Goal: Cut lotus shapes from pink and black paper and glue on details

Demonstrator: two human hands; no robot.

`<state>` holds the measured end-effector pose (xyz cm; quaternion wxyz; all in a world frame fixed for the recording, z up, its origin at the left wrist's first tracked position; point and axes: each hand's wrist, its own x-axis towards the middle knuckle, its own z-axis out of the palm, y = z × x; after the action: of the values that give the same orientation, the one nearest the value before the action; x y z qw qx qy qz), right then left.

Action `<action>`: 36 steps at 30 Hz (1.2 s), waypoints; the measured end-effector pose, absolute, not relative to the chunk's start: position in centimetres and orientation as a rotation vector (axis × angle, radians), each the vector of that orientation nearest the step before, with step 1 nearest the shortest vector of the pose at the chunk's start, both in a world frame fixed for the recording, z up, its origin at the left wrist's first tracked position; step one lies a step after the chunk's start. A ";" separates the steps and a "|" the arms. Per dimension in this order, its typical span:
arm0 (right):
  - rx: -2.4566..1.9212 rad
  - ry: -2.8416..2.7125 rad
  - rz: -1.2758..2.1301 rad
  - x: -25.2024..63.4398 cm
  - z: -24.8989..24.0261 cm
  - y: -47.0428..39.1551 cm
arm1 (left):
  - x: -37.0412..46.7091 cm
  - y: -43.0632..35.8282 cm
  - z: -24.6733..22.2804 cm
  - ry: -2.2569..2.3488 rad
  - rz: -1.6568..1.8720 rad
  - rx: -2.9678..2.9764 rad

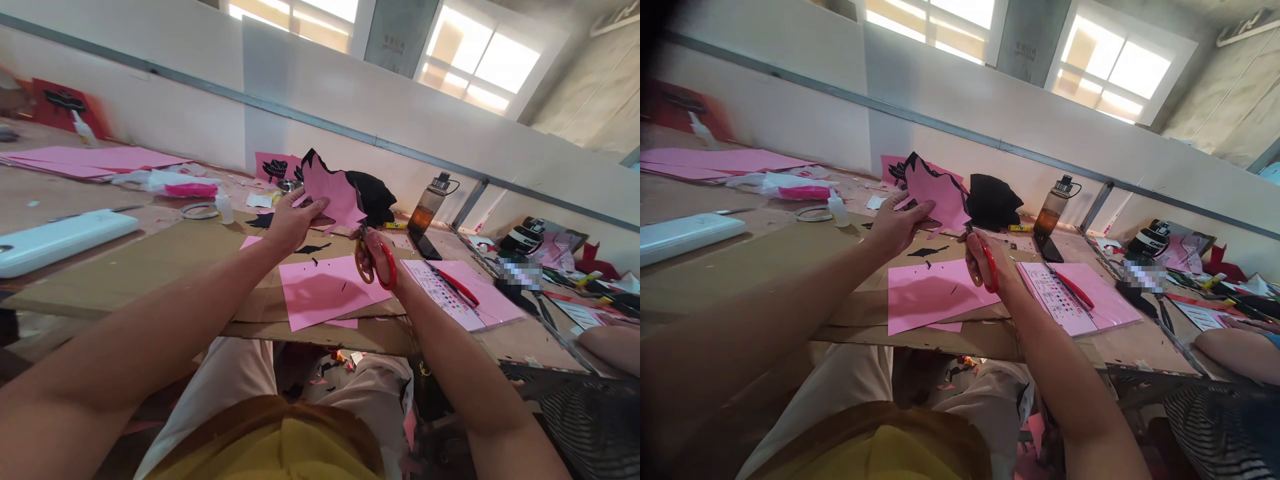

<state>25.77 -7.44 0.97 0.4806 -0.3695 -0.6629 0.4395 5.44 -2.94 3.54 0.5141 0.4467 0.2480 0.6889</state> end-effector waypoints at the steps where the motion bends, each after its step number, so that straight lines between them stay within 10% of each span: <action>1: -0.906 -1.607 1.065 25.7 1.1 -7.6 | 5.4 -3.0 3.6 0.591 1.660 1.069; 36: -0.989 -1.666 0.835 25.9 1.1 -7.5 | 3.3 -0.4 4.2 0.510 1.523 0.904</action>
<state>25.94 -7.48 1.07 0.4933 -0.4076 -0.6869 0.3444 3.30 -0.45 4.16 0.6047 0.3905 0.2205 0.6581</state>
